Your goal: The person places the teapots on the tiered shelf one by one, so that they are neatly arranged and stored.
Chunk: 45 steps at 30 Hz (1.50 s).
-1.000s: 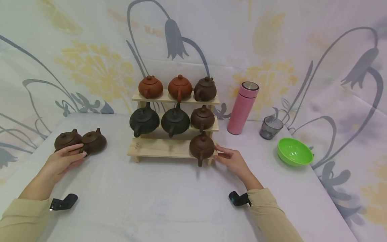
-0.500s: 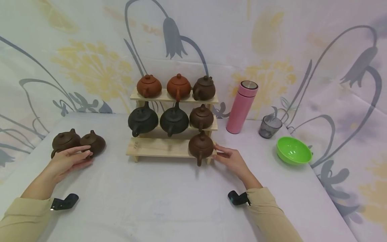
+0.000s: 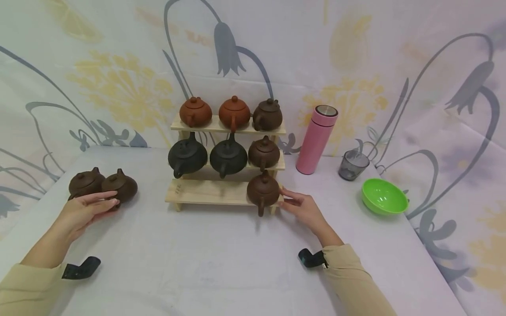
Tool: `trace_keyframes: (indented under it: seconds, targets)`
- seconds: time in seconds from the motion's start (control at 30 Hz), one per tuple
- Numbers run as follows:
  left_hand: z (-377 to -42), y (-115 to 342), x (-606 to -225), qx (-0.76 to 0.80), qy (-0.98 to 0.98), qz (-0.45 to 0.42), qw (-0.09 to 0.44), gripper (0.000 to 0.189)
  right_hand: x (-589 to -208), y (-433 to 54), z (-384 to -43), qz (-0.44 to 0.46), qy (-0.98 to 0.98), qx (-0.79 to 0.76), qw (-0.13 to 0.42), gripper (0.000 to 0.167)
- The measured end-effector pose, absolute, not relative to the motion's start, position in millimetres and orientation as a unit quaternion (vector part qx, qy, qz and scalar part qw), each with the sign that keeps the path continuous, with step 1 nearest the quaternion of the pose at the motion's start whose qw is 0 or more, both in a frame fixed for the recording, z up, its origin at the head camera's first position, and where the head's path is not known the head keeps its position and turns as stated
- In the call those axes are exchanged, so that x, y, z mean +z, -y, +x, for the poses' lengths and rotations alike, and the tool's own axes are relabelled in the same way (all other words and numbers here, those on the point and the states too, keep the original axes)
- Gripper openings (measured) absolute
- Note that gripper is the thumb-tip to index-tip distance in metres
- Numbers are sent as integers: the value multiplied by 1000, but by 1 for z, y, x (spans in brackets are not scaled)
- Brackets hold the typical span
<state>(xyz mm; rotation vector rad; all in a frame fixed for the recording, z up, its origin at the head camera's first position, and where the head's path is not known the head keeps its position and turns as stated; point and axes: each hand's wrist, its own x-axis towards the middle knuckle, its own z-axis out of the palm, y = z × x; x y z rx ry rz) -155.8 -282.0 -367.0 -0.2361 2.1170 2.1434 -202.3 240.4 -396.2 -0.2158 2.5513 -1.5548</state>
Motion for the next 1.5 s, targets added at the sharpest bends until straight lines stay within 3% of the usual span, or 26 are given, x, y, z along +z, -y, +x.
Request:
trace_keyframes:
  seconds: [0.47, 0.67, 0.77, 1.5]
  targets:
    - [-139, 232, -341, 674, -737, -30, 43, 18, -397, -239, -202, -74, -845, -523, 76, 52]
    - [-133, 214, -339, 649, -758, -34, 58, 42, -396, -240, -202, -74, -843, -527, 77, 52]
    - [-129, 206, -338, 636, -768, -31, 68, 46, -395, -240, -201, -74, -843, -526, 77, 52]
    - [-133, 129, -350, 648, -752, 43, 114, 29, -396, -240, -201, -71, -844, -526, 77, 54]
